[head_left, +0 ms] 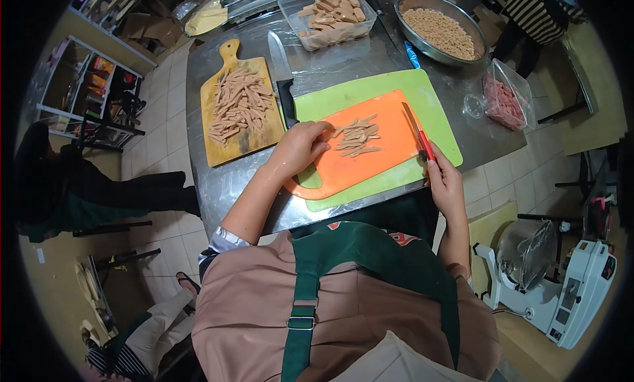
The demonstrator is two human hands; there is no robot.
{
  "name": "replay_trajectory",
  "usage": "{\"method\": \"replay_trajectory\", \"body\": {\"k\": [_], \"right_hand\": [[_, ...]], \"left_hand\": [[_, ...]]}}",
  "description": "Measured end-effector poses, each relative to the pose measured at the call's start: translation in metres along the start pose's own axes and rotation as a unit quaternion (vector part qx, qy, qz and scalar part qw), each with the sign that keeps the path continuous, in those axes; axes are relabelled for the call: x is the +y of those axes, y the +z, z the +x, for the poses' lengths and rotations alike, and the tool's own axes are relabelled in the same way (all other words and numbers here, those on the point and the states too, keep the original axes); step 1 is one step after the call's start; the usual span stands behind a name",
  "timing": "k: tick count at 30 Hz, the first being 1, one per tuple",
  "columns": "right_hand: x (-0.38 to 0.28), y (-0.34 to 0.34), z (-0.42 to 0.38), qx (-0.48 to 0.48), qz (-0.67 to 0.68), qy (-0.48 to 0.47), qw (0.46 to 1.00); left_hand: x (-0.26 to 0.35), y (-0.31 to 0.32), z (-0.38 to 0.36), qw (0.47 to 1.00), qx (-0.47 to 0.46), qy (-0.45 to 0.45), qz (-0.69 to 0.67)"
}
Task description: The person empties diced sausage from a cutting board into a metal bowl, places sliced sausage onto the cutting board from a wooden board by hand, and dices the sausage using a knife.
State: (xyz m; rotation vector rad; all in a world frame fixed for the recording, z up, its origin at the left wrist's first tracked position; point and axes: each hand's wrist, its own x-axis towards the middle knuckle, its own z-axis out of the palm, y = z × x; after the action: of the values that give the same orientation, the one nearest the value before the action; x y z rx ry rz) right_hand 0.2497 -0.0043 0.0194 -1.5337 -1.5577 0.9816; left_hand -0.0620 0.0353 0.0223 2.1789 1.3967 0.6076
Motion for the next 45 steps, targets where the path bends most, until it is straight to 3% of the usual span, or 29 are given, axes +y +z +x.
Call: {"method": "replay_trajectory", "body": {"k": [4, 7, 11, 13, 15, 17, 19, 27, 34, 39, 43, 45], "right_hand": [[0.006, 0.0, 0.0, 0.007, 0.001, -0.012, 1.0], [0.0, 0.002, -0.001, -0.001, 0.012, -0.002, 1.0], [-0.003, 0.004, -0.003, -0.011, 0.021, -0.001, 1.0], [-0.005, 0.004, -0.004, -0.014, 0.022, 0.002, 1.0], [-0.008, 0.002, -0.007, -0.015, 0.004, -0.018, 1.0], [-0.007, 0.001, -0.009, -0.019, 0.004, -0.013, 1.0], [-0.007, 0.001, -0.009, -0.024, 0.004, -0.009, 1.0], [-0.011, 0.006, -0.003, -0.03, -0.022, -0.042, 0.998], [-0.017, 0.012, -0.007, -0.035, -0.124, -0.076, 0.989], [-0.023, 0.022, -0.015, -0.068, -0.193, -0.059, 0.977], [-0.027, 0.024, -0.015, -0.064, -0.212, -0.046, 0.974], [-0.026, 0.024, -0.015, -0.03, -0.209, -0.086, 0.974]], "left_hand": [[0.009, -0.005, -0.002, 0.997, -0.01, -0.059, -0.049], [0.016, -0.007, 0.009, 0.992, 0.002, -0.064, -0.108], [0.022, 0.011, 0.03, 0.995, -0.014, -0.049, -0.089], [0.021, 0.026, 0.036, 0.986, 0.123, 0.112, 0.02], [0.022, 0.032, 0.037, 0.989, 0.097, 0.108, 0.003], [0.03, 0.036, 0.033, 0.977, 0.084, 0.133, 0.142], [0.026, 0.044, 0.031, 0.983, 0.039, 0.137, 0.112], [0.03, 0.075, 0.039, 0.983, 0.128, 0.106, 0.073], [0.041, 0.071, 0.037, 0.983, 0.156, 0.081, 0.058], [0.037, 0.067, 0.044, 0.979, 0.16, 0.116, 0.052], [0.039, 0.068, 0.051, 0.976, 0.179, 0.116, 0.051], [0.041, 0.07, 0.053, 0.973, 0.204, 0.098, 0.05]]}}
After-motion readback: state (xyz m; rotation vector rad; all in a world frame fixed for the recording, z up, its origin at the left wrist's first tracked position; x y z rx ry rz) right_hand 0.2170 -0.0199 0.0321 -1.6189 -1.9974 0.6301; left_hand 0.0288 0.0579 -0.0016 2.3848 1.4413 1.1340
